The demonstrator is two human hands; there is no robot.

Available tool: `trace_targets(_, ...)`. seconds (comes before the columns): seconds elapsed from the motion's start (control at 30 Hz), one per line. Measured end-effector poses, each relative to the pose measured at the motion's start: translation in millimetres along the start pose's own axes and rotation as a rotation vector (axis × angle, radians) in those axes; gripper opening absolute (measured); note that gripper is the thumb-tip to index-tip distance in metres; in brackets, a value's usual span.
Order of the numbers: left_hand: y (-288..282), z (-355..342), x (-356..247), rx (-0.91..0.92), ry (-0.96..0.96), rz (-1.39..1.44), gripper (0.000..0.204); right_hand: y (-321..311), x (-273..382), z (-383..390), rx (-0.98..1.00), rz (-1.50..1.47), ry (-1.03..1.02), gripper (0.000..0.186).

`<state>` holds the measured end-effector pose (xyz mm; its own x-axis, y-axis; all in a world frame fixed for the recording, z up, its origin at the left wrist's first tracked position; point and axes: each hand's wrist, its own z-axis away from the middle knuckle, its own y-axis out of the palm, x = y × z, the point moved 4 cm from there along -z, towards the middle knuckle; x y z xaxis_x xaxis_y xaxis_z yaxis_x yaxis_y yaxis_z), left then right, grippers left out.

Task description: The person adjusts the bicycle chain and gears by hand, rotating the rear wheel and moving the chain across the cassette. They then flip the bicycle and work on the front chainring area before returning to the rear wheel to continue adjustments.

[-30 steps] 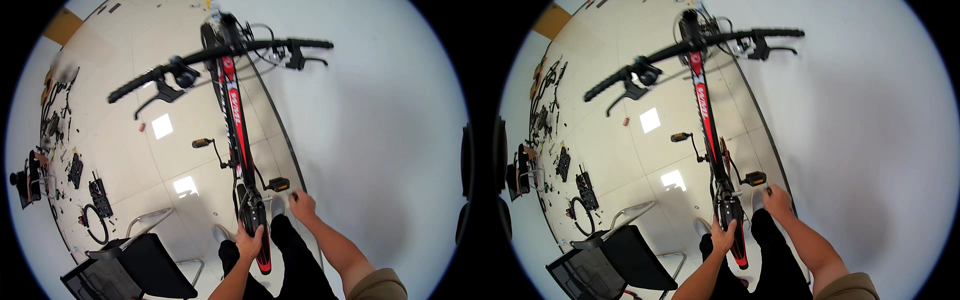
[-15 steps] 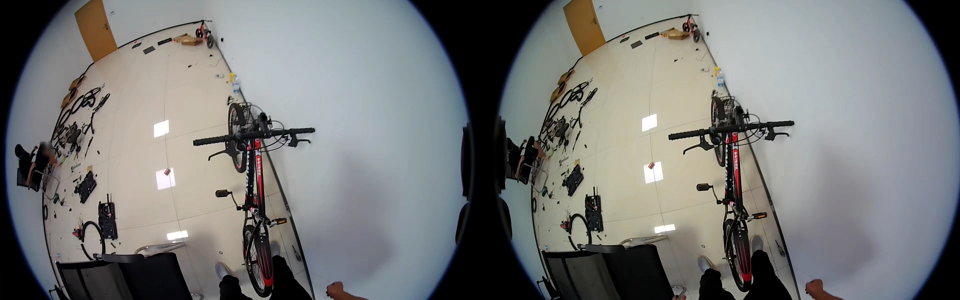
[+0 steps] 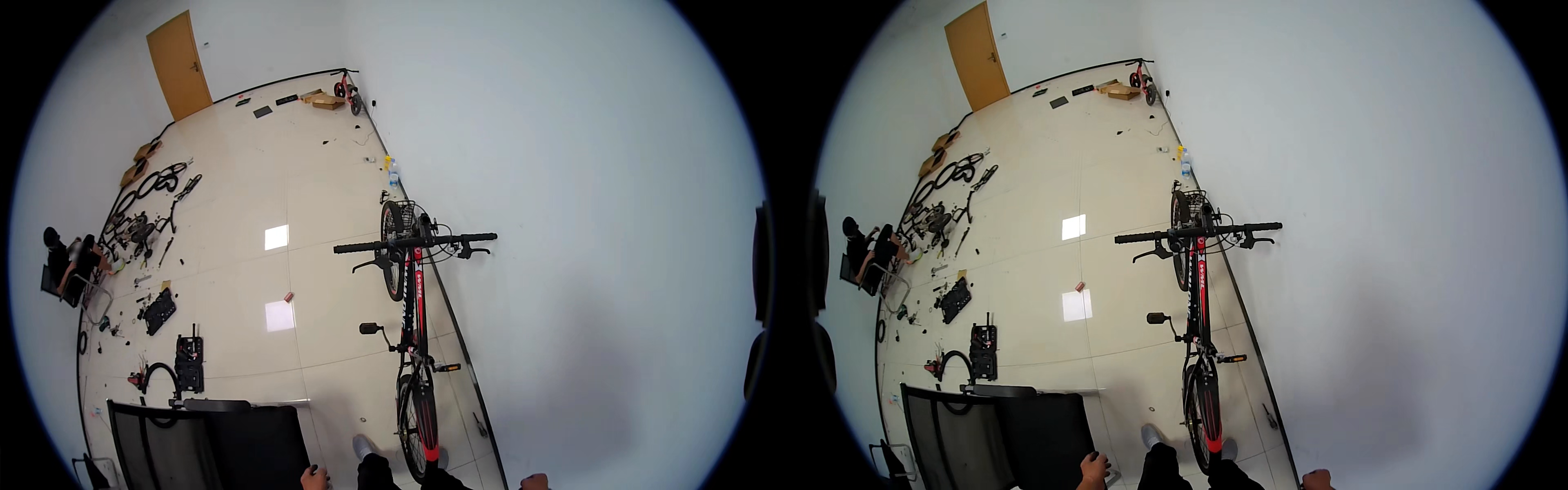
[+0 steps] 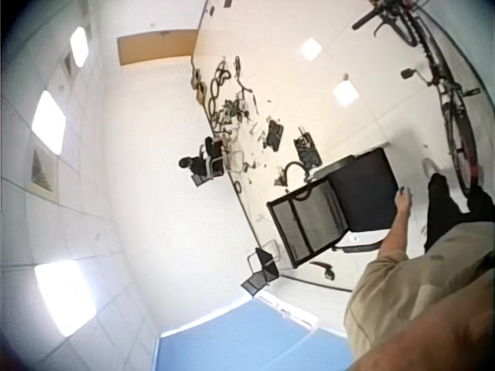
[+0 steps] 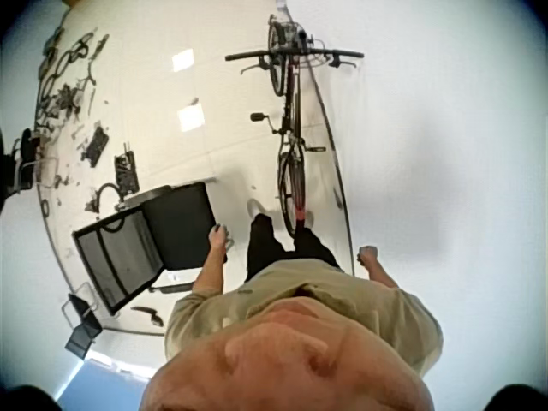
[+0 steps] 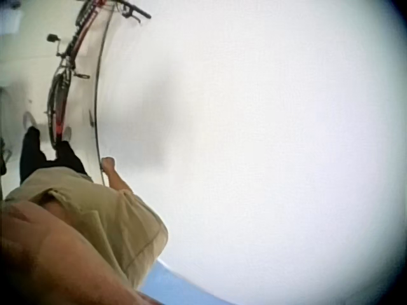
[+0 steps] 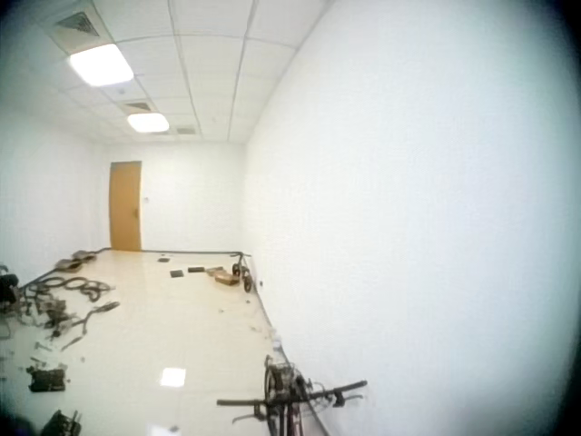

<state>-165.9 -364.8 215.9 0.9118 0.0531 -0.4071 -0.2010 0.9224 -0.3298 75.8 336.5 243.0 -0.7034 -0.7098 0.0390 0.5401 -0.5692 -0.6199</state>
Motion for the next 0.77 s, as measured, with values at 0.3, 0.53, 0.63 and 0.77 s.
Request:
trace_targets(0.3,26.4,90.8,51.0,-0.078,-0.049,-0.100,0.073,-83.7,54.3,47.3,-0.039,-1.018,0.248,0.018)
trace_targets(0.53,40.7,198.5,45.3,-0.022,0.243,-0.226,0.068,-17.6,-39.3,44.1,0.016,-1.172,0.326,0.016)
trace_targets(0.63,37.5,226.5,44.9,0.029,0.201,-0.246,0.066,-3.6,-59.3,62.0,0.044,-1.235,0.400,0.016)
trace_targets(0.77,20.3,244.9,59.6,0.032,0.174,-0.243,0.071,42.3,-91.1,61.6,0.064,-1.310,0.426,0.015)
